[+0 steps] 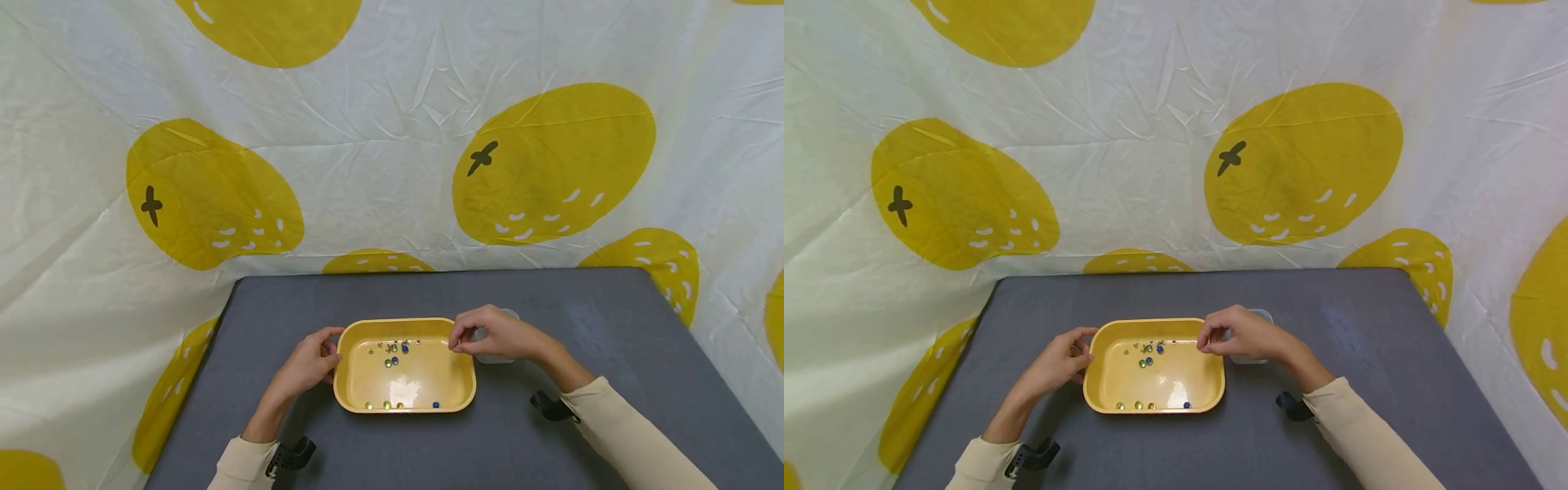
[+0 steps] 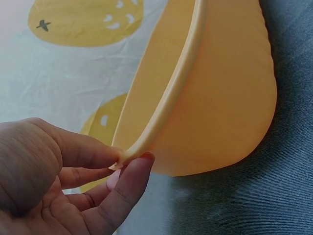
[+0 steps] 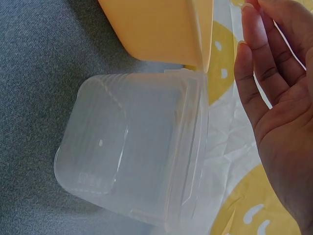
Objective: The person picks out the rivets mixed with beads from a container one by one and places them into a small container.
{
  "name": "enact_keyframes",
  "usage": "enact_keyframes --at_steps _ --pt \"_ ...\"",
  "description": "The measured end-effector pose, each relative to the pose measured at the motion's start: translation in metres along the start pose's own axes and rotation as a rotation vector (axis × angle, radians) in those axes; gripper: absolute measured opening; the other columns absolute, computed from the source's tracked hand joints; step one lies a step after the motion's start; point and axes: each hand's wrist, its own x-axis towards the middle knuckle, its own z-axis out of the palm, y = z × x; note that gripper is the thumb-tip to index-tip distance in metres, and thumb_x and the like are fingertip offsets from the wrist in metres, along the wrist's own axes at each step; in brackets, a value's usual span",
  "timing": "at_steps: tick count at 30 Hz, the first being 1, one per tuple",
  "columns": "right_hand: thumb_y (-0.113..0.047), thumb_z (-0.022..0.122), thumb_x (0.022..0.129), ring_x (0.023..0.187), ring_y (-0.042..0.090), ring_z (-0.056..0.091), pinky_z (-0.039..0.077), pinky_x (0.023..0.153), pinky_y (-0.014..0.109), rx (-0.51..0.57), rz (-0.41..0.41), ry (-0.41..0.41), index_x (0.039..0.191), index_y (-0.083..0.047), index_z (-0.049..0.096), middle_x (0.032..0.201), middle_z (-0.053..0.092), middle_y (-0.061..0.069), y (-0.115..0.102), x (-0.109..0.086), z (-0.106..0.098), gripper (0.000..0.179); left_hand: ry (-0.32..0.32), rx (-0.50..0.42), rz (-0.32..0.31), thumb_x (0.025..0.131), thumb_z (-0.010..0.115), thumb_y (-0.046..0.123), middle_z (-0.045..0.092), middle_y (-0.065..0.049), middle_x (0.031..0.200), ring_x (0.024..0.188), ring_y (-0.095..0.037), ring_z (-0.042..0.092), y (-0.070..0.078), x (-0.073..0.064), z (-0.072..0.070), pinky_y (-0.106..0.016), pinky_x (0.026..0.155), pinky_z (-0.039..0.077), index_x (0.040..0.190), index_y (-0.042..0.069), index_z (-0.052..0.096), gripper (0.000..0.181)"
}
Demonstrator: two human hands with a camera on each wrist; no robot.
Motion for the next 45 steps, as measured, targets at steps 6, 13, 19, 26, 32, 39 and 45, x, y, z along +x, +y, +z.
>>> enact_keyframes --at_steps 6,13,19,26,32,39,45 --pt "-0.009 0.073 0.094 0.082 0.007 0.067 0.060 0.073 0.030 -0.006 0.022 0.003 0.099 -0.027 0.073 0.097 0.071 -0.012 0.002 -0.004 -0.001 0.018 -0.005 -0.013 -0.006 0.096 0.063 -0.001 0.054 -0.011 0.089 0.067 -0.021 0.060 0.000 0.000 0.000 -0.043 0.057 0.061 0.145 0.001 0.051 0.051" --pt "-0.016 0.072 0.095 0.083 0.008 0.067 0.060 0.074 0.031 -0.007 0.018 0.009 0.099 -0.027 0.073 0.095 0.072 -0.008 0.002 -0.007 -0.003 0.012 0.003 -0.032 -0.013 0.096 0.062 -0.002 0.054 -0.012 0.089 0.068 -0.021 0.060 -0.002 0.000 0.000 -0.041 0.056 0.061 0.145 0.001 0.051 0.050" --pt "-0.014 0.073 0.095 0.084 0.008 0.067 0.061 0.075 0.030 -0.003 0.008 0.014 0.098 -0.025 0.073 0.096 0.072 -0.005 0.003 -0.010 -0.004 0.012 -0.007 -0.060 -0.015 0.096 0.061 -0.001 0.054 -0.012 0.090 0.069 -0.022 0.061 -0.001 -0.002 -0.001 -0.038 0.056 0.061 0.144 0.000 0.051 0.049" --pt "-0.007 0.074 0.092 0.083 0.009 0.068 0.061 0.074 0.031 0.008 0.005 0.031 0.098 -0.014 0.075 0.095 0.073 0.000 0.003 -0.015 -0.007 0.009 -0.017 -0.093 -0.021 0.096 0.061 -0.001 0.054 -0.014 0.092 0.071 -0.023 0.062 -0.001 -0.001 -0.002 -0.043 0.058 0.062 0.144 0.001 0.051 0.049" --pt "-0.013 0.074 0.093 0.084 0.010 0.068 0.061 0.075 0.031 0.005 0.020 0.043 0.099 -0.014 0.074 0.098 0.073 -0.003 0.004 -0.019 -0.010 0.006 -0.011 -0.092 -0.026 0.096 0.062 0.000 0.054 -0.013 0.094 0.071 -0.023 0.062 0.000 -0.001 -0.001 -0.040 0.055 0.061 0.144 0.001 0.052 0.049" --pt "-0.011 0.074 0.093 0.082 0.011 0.068 0.061 0.074 0.029 0.004 0.007 0.048 0.100 -0.012 0.074 0.097 0.073 0.001 0.007 -0.023 -0.012 0.007 -0.009 -0.095 -0.030 0.096 0.061 -0.001 0.054 -0.014 0.094 0.072 -0.024 0.062 0.001 -0.001 -0.002 -0.039 0.055 0.061 0.144 0.002 0.052 0.049" --pt "-0.006 0.074 0.092 0.081 0.010 0.068 0.060 0.074 0.027 0.001 0.026 0.051 0.100 -0.012 0.074 0.096 0.073 0.001 0.003 -0.023 -0.015 0.010 -0.008 -0.102 -0.021 0.096 0.062 0.000 0.054 -0.013 0.094 0.071 -0.024 0.061 0.000 -0.001 -0.002 -0.040 0.055 0.060 0.144 0.002 0.052 0.049"
